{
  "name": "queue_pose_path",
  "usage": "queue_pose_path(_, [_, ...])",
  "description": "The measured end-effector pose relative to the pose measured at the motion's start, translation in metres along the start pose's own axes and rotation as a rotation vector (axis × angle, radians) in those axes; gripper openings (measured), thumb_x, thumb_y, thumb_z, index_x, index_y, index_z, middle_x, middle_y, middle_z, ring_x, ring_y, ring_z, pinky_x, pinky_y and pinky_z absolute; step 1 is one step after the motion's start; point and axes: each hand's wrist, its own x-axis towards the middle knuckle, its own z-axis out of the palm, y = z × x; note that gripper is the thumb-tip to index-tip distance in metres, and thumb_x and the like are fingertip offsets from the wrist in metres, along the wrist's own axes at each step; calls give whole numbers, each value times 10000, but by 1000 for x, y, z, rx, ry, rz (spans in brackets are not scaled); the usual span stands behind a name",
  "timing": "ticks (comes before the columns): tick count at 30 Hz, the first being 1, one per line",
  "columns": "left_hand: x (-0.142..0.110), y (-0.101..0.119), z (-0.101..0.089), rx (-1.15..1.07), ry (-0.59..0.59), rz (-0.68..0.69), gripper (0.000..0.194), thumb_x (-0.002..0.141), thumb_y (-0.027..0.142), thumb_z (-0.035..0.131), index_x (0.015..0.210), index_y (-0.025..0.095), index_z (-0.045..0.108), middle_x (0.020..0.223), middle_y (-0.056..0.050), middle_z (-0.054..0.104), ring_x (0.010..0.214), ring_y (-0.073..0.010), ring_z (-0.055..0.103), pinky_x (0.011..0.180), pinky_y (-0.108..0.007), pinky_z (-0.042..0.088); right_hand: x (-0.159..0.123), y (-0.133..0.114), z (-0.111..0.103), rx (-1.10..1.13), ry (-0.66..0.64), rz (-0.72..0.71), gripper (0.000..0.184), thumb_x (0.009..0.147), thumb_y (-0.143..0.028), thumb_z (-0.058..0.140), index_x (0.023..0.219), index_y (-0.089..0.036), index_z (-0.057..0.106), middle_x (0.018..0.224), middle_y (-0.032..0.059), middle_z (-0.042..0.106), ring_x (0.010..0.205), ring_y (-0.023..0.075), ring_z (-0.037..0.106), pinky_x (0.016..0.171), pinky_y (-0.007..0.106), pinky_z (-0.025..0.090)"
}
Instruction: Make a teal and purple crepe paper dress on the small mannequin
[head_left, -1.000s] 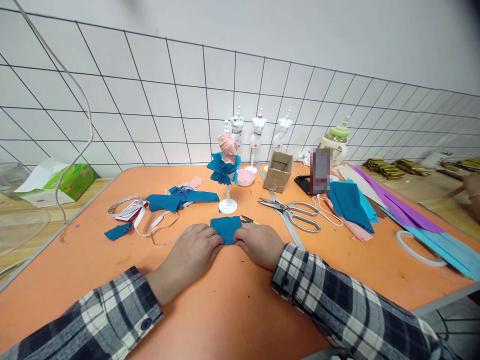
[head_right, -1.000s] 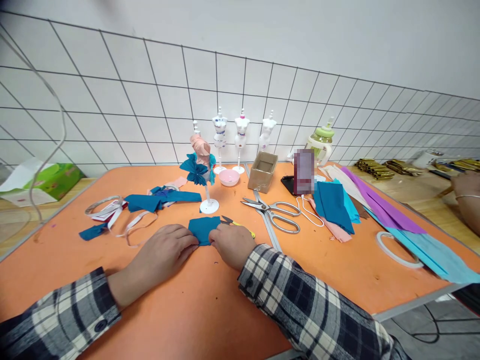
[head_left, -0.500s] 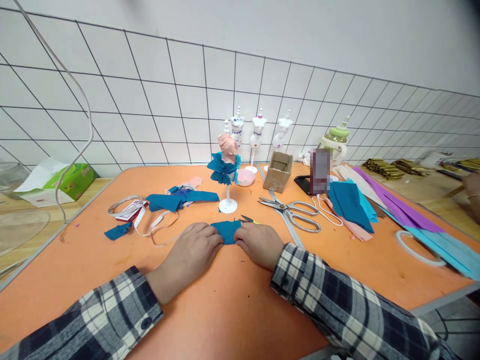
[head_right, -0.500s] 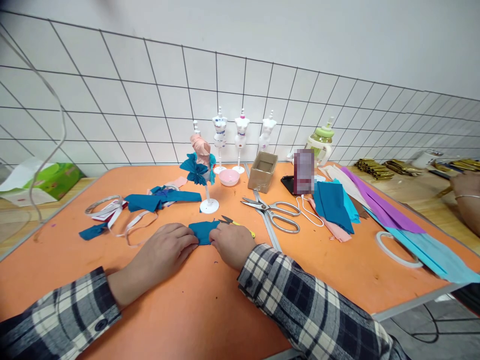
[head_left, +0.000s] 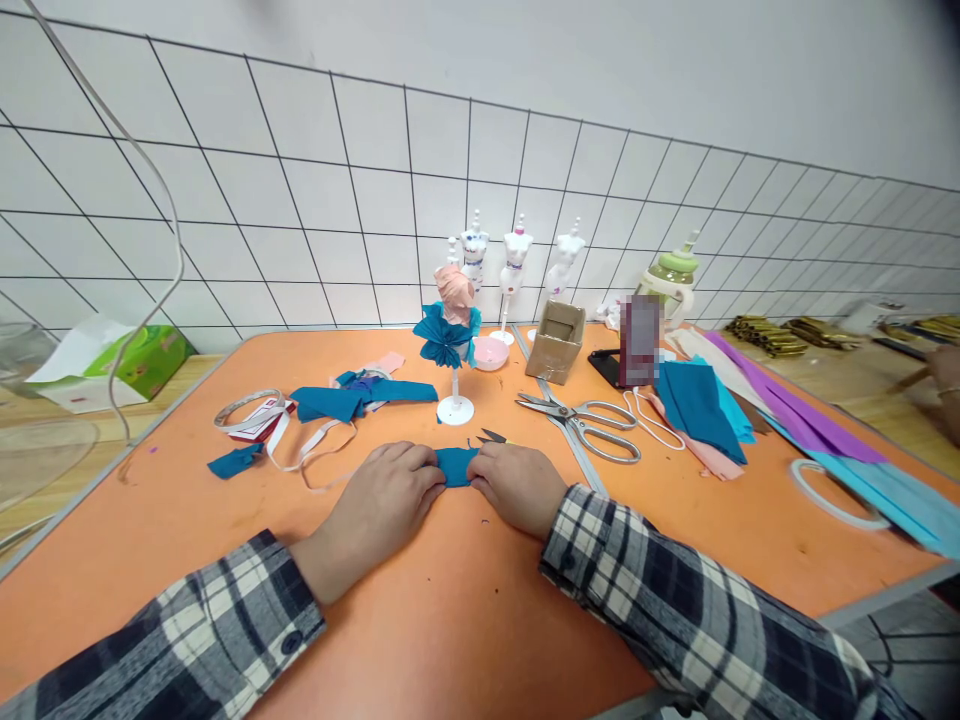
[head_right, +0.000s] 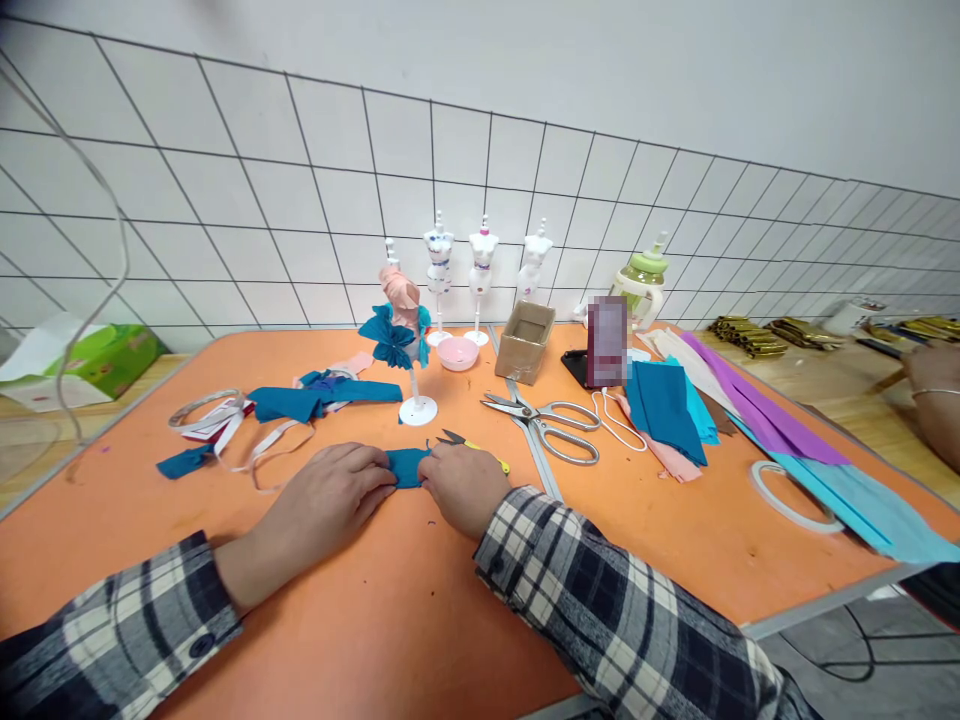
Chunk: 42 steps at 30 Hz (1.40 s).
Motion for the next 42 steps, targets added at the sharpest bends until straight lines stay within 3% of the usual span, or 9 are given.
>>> queue_pose_path(5, [-1,0,1,-5,-14,9,230,963,244,505,884,228,721,790,-36,707,769,-226,639,790,-410,459,-1,-1,-2,3,-8,31,151,972,-302,506,1032,-250,635,993,15,681,937,184,639,677,271,406])
queue_pose_path(9, [-2,0,2,-44,11,-27,231,961,260,514,1106,219,690,838,-48,714,797,-233,643,783,-400,473,-1,0,0,30,7,42,187,967,-301,516,1115,-260,623,1035,17,683,963,191,641,705,277,424])
queue_pose_path(14, [-1,0,2,-50,-10,-29,258,973,270,491,889,211,728,823,-62,681,793,-226,625,771,-386,481,0,0,-1,14,-17,27,201,979,-306,498,1011,-246,687,1023,39,662,957,184,630,703,264,430])
queue_pose_path(19, [1,1,0,-78,46,26,224,948,233,517,869,207,725,991,-80,690,927,-230,617,845,-387,477,-1,-1,-3,16,-25,38,191,977,-297,502,1006,-233,680,981,38,676,923,180,637,702,263,432])
queue_pose_path(25, [-1,3,-3,15,82,-5,223,950,269,520,845,251,716,789,-21,696,906,-255,616,1057,-642,242,-1,-1,-2,8,-14,54,206,980,-311,495,1060,-241,672,1006,32,682,912,187,645,676,270,428])
queue_pose_path(27, [-1,3,-3,12,81,-8,221,950,270,522,839,248,712,761,-13,695,887,-245,617,1076,-665,183,-1,-1,-2,3,-17,43,206,981,-310,491,1015,-237,681,994,31,673,911,183,643,667,264,422])
queue_pose_path(33, [-1,1,0,4,82,-18,199,939,275,543,830,229,703,776,-24,693,898,-245,611,1078,-646,203,-2,-1,-3,-10,-6,56,177,974,-321,511,992,-232,663,995,28,671,890,176,648,634,260,408])
queue_pose_path(37, [0,-1,1,9,68,11,219,948,293,528,856,191,698,899,-80,692,930,-258,598,940,-475,411,-1,-1,-3,-2,-3,62,188,976,-328,512,1068,-237,647,1019,28,684,904,184,652,649,264,416])
queue_pose_path(42, [1,-4,2,-27,16,-10,213,954,274,514,891,197,703,784,-65,681,828,-240,612,823,-401,436,0,1,-3,10,-18,52,195,982,-317,496,1004,-237,673,996,26,676,920,178,644,675,255,424])
